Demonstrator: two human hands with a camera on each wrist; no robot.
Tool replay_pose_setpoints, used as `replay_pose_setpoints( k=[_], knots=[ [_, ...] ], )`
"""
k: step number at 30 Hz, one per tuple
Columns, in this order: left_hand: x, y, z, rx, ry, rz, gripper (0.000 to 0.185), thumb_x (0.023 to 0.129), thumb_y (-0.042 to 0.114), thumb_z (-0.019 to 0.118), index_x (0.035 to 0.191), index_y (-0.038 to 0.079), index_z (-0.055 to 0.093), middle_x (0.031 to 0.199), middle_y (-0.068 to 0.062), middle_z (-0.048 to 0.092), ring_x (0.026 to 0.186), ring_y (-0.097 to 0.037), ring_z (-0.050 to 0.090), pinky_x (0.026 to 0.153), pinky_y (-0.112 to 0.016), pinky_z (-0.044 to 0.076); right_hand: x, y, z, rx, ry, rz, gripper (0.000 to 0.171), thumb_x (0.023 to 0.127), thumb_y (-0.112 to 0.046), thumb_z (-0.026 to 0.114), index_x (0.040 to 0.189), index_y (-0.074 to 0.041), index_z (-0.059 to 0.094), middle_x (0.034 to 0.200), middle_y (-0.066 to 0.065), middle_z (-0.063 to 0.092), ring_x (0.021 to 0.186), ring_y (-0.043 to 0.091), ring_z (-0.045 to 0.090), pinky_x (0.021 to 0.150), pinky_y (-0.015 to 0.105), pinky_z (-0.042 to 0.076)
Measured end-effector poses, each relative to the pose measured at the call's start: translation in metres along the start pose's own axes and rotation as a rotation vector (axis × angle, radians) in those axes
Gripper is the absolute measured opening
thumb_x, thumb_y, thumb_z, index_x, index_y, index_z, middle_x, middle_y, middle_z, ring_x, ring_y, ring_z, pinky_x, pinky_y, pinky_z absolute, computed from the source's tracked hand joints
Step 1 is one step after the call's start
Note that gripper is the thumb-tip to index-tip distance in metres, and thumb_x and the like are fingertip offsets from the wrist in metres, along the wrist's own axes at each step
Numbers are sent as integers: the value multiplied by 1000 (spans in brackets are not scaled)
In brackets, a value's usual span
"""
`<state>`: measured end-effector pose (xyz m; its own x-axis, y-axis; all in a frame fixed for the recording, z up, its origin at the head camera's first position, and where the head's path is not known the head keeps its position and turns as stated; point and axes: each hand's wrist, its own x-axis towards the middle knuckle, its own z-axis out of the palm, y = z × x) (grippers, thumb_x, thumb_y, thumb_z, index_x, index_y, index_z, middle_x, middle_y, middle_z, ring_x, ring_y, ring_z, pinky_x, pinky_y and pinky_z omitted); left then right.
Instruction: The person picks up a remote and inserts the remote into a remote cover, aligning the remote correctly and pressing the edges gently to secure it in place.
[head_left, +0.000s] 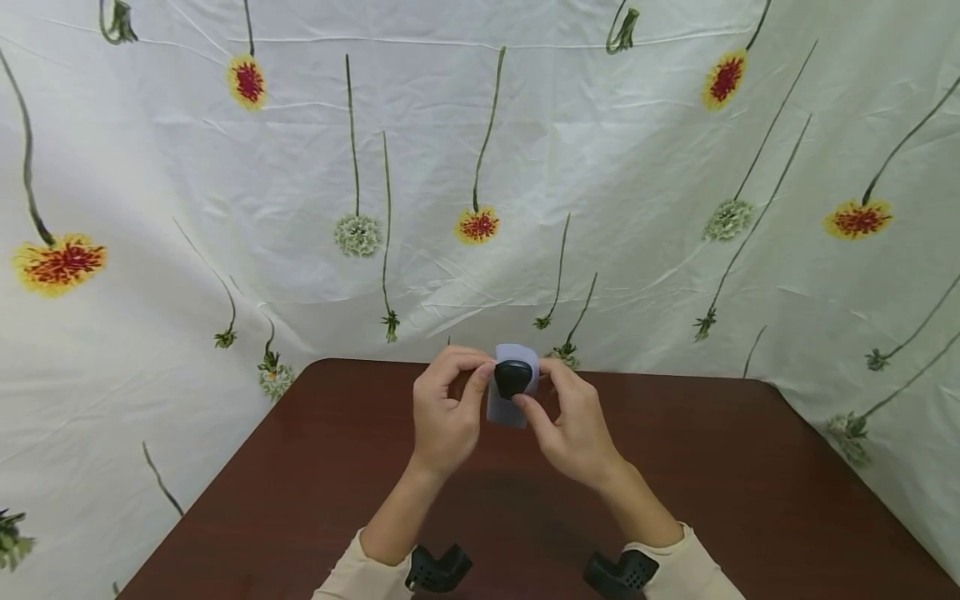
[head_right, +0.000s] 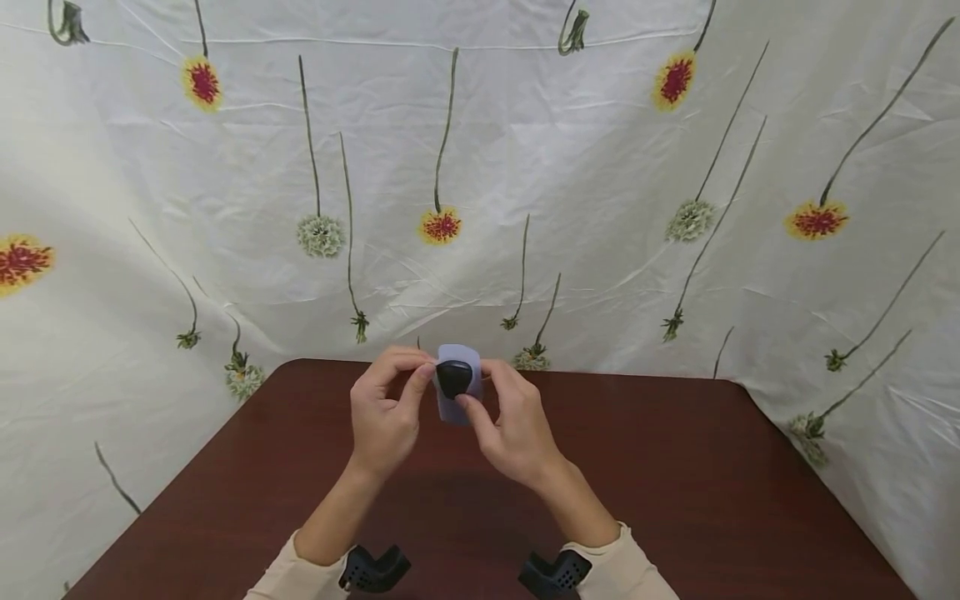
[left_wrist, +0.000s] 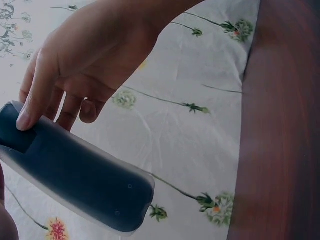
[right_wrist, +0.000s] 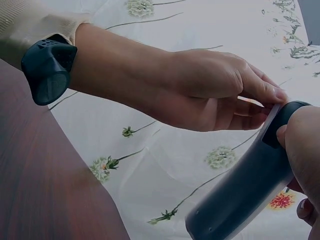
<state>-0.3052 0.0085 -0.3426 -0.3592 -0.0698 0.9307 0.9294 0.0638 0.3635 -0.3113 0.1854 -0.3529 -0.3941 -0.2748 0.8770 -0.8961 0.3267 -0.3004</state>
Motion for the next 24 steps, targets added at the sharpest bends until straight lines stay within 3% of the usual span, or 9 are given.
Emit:
replay_pose_setpoints(
  k=[13, 16, 20, 24],
  knots=[
    [-7, -8, 8, 167, 82, 86, 10, 90, -11, 73, 94, -2, 75, 91, -13, 69, 84, -28, 67, 74, -24, 53, -1, -3, 0, 29, -27, 102, 33, 91, -1, 77, 121, -2, 63, 102, 3, 69, 86, 15, 65, 72, 35, 55],
    [-7, -10, 8, 178, 75, 90, 8, 89, -8, 76, 95, -2, 77, 92, -11, 71, 86, -28, 69, 79, -26, 55, -1, -2, 1, 67, -36, 129, 32, 92, -1, 77, 120, -3, 61, 100, 2, 69, 79, 14, 63, 66, 33, 54],
    [-4, -9, 4, 79, 7, 30, 14, 89, -8, 76, 102, -2, 76, 98, -13, 72, 88, -28, 69, 78, -29, 57, -1, 0, -1, 119, -25, 133, 31, 93, 2, 75, 119, -3, 61, 97, 2, 69, 71, 13, 61, 56, 29, 51],
    [-4, -10, -3, 29, -101, -109, 32, 88, -7, 78, 118, 2, 73, 105, -10, 71, 91, -26, 66, 76, -35, 57, 1, 0, -5, 168, -12, 129, 31, 93, 5, 74, 120, -3, 61, 96, 3, 68, 73, 15, 62, 59, 28, 52]
  ],
)
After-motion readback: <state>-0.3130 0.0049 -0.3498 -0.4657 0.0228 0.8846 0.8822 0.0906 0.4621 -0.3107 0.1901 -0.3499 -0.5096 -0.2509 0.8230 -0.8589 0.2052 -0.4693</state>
